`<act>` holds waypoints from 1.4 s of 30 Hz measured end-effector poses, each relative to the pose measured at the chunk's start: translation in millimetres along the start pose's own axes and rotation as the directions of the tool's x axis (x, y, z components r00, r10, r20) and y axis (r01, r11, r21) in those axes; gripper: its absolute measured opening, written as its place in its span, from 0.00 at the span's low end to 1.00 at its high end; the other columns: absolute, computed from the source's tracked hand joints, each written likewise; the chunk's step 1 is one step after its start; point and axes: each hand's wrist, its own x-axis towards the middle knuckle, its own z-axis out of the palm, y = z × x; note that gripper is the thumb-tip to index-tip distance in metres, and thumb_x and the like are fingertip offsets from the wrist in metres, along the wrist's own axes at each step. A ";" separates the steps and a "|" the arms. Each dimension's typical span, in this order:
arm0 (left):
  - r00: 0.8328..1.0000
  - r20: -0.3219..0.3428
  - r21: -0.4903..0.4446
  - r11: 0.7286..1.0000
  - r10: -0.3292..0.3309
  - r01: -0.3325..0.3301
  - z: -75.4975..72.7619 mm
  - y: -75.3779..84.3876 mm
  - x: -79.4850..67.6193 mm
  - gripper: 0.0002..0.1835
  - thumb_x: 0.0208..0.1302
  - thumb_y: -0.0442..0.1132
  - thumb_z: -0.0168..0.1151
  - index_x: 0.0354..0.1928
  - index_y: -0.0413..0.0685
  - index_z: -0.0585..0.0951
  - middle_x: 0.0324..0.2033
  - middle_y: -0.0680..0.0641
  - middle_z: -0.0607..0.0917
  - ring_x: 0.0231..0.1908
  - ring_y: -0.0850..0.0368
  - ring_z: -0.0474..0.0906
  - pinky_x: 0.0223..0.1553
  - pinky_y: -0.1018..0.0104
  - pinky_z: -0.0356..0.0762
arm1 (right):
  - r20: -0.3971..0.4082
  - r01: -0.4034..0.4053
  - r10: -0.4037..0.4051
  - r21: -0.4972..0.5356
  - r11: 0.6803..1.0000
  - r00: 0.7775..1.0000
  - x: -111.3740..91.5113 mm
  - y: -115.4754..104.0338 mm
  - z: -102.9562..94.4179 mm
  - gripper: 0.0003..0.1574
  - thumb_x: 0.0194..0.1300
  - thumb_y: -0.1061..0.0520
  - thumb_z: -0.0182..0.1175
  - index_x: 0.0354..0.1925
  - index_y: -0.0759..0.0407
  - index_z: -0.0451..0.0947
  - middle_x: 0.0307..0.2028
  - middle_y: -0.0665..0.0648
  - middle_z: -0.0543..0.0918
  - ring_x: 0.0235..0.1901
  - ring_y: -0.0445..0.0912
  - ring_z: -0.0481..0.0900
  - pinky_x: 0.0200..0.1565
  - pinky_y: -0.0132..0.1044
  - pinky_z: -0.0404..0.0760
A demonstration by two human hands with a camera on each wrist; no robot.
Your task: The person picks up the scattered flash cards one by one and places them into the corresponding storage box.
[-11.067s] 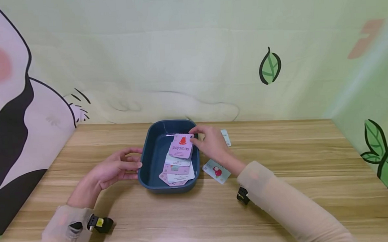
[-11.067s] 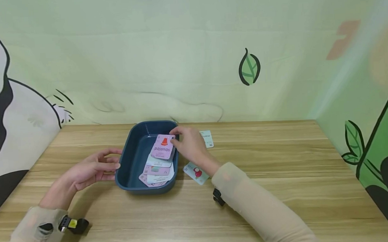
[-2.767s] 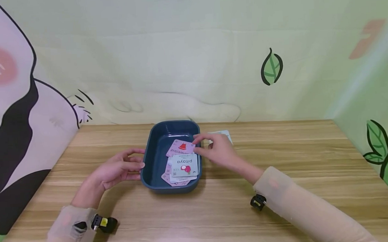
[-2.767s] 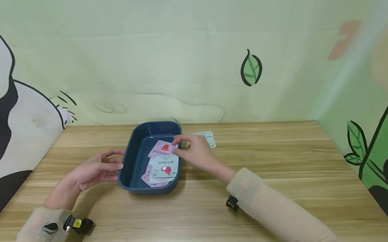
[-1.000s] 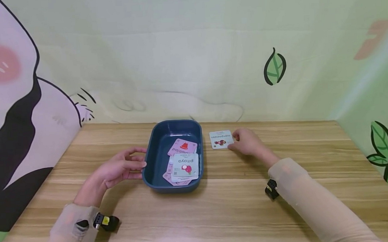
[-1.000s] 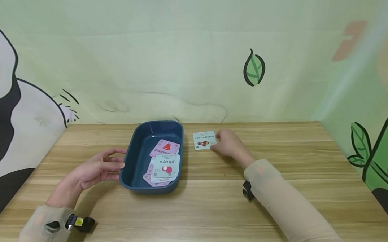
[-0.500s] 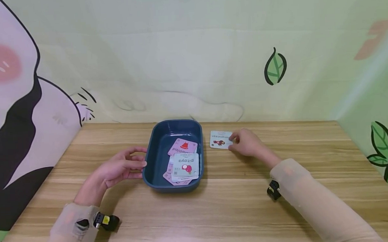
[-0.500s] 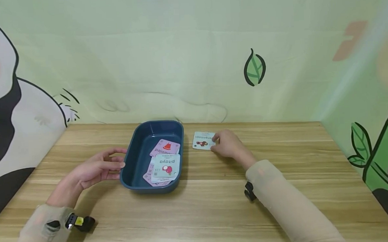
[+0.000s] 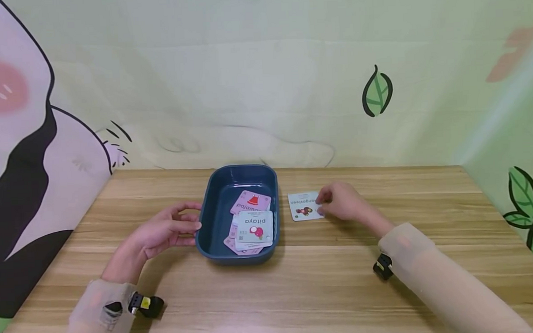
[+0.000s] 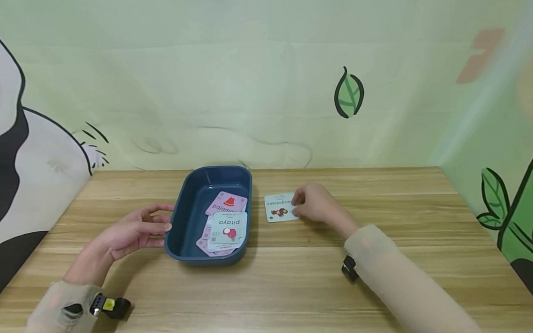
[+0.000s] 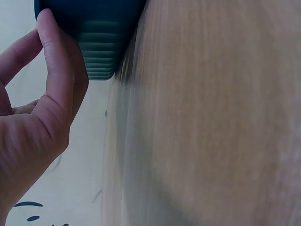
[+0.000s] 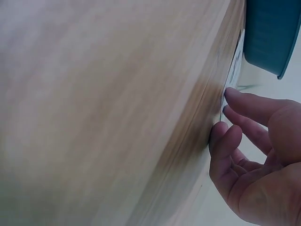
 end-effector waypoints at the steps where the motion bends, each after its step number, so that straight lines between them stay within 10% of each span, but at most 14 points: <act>1: 1.000 0.000 -0.001 1.000 0.000 0.000 0.1 -0.1 0.0 0.32 0.73 0.28 0.59 0.72 0.34 0.56 0.47 0.41 0.81 0.38 0.51 0.86 0.47 0.55 0.86 | 0.002 0.000 0.000 0.009 1.000 1.000 -1.0 -0.1 -0.1 0.11 0.61 0.62 0.72 0.41 0.66 0.85 0.39 0.59 0.86 0.43 0.53 0.81 0.52 0.51 0.79; 17: 1.000 0.001 0.005 1.000 0.000 -0.001 -2.2 -0.7 -0.1 0.33 0.73 0.28 0.58 0.73 0.34 0.55 0.48 0.40 0.81 0.39 0.50 0.86 0.48 0.54 0.86 | -0.003 -0.053 0.053 -0.009 0.999 0.999 6.6 -3.1 5.3 0.39 0.63 0.52 0.72 0.64 0.75 0.72 0.42 0.63 0.82 0.41 0.53 0.77 0.48 0.48 0.79; 30: 1.000 0.004 0.001 1.000 0.003 -0.003 -1.9 -1.6 0.6 0.33 0.73 0.29 0.59 0.73 0.34 0.55 0.48 0.40 0.81 0.40 0.50 0.86 0.48 0.55 0.85 | 0.012 -0.082 0.083 -0.050 0.995 0.997 10.4 -5.9 8.9 0.32 0.61 0.52 0.75 0.55 0.72 0.78 0.44 0.64 0.82 0.43 0.54 0.77 0.50 0.50 0.78; 42: 1.000 0.006 0.005 1.000 0.006 -0.006 -2.1 -2.2 1.5 0.33 0.73 0.29 0.59 0.73 0.34 0.55 0.48 0.40 0.81 0.39 0.50 0.86 0.48 0.55 0.85 | 0.025 -0.110 0.108 0.103 0.989 0.994 3.5 -5.5 2.5 0.18 0.61 0.60 0.72 0.44 0.67 0.76 0.31 0.57 0.77 0.31 0.48 0.73 0.33 0.37 0.73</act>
